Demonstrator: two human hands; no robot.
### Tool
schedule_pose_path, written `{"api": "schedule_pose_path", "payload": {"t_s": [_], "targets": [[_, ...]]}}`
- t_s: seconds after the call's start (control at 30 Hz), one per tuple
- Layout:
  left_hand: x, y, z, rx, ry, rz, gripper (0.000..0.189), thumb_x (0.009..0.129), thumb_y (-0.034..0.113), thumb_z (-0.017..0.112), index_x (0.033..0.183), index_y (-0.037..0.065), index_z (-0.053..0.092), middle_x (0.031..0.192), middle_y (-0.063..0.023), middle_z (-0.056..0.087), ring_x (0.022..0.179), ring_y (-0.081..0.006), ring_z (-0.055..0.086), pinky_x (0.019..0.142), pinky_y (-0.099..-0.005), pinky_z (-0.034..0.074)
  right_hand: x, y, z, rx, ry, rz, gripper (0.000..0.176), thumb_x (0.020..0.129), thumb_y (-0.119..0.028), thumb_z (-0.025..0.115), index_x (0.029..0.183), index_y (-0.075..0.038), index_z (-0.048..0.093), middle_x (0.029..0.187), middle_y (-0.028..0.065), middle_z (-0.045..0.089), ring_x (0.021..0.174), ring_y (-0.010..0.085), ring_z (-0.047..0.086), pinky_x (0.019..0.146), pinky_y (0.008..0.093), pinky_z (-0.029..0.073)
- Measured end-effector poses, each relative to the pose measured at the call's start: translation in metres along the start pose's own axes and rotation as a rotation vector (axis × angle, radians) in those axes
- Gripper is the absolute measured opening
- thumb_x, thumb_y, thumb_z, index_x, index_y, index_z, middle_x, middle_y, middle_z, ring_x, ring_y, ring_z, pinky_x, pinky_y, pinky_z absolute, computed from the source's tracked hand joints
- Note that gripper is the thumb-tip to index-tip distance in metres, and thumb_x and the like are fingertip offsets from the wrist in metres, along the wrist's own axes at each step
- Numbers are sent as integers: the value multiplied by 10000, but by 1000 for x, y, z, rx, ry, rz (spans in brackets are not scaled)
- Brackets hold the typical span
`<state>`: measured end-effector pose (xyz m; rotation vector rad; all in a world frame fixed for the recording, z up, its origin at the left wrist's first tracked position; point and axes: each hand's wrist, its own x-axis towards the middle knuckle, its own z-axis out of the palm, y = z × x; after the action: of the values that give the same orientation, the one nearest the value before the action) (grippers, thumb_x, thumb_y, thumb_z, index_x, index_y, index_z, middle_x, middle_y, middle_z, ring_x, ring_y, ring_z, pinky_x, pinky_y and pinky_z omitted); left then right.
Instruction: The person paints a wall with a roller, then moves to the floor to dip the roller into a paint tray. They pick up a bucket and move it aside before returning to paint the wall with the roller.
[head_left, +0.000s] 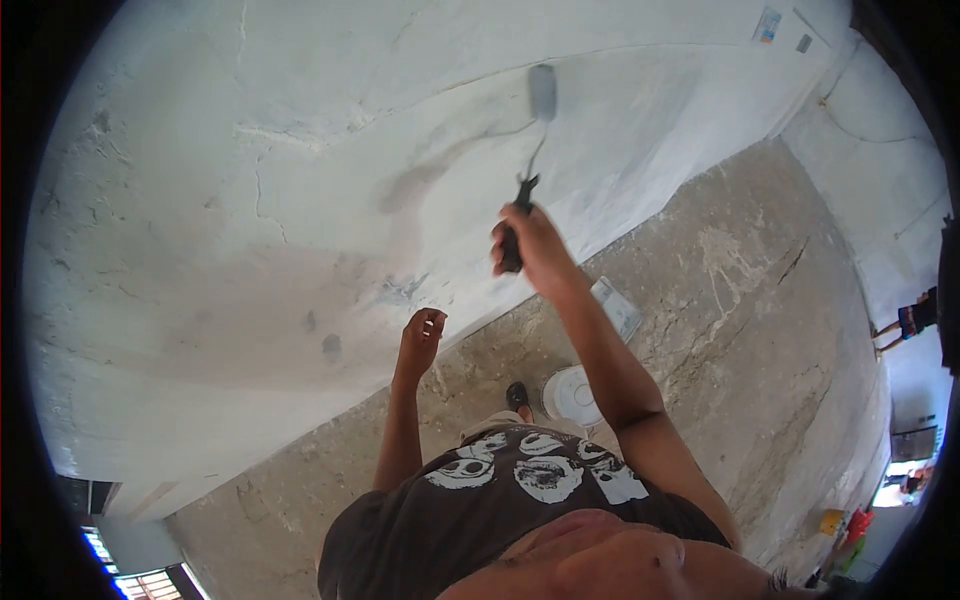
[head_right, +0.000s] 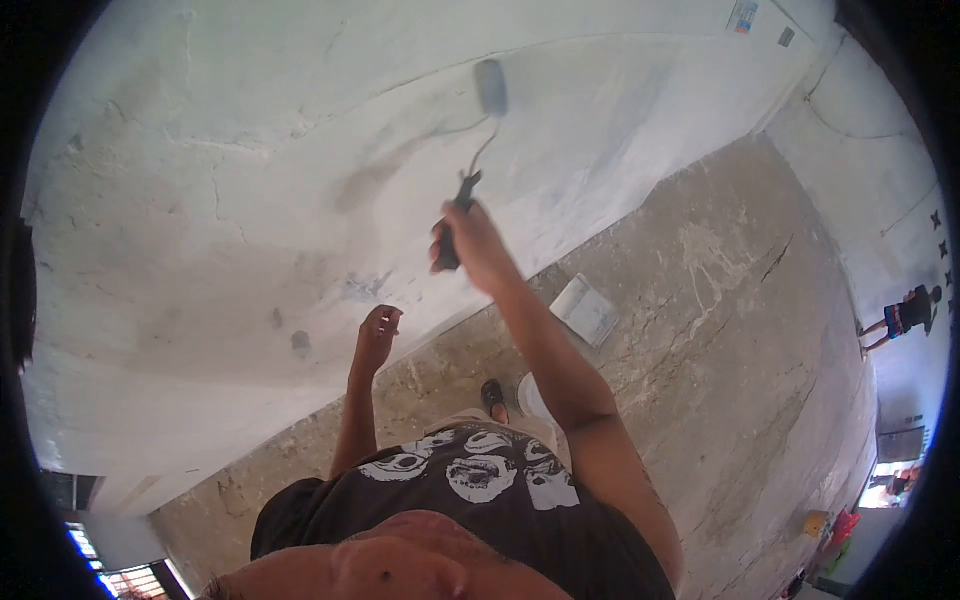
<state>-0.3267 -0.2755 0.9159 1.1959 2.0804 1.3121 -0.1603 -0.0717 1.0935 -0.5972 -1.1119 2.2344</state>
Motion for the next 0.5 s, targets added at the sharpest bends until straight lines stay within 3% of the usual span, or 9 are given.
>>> {"api": "schedule_pose_path", "payload": {"t_s": [0.1,0.17,0.37,0.5], "targets": [[7,-2,8,-32,1,36,202,982,198,600,1043,8,631,870,-73,648,702,-137,618,624,-299,513,-22,59,24,-99,-127,39,250,1001,-293,516,1020,-61,427,741,85,562,531,208,609,441,371,532],[9,11,8,-102,-31,27,196,983,196,598,1044,12,628,870,-72,648,708,-137,620,626,-301,515,-39,87,34,-149,-334,77,287,1023,-300,483,1051,-32,383,726,94,552,466,219,588,404,365,501],[6,20,15,-55,-32,87,192,992,221,588,1039,40,632,872,-67,652,704,-135,625,618,-292,509,-22,32,12,9,24,-71,327,1015,-379,518,1106,-85,406,868,80,503,420,190,535,350,346,442],[-10,9,5,48,-15,-6,242,994,261,589,1038,31,650,906,-76,678,705,-151,640,635,-297,513,3,-3,-9,5,33,-110,266,1022,-303,450,1090,-69,341,868,106,492,481,212,577,359,367,488]]}}
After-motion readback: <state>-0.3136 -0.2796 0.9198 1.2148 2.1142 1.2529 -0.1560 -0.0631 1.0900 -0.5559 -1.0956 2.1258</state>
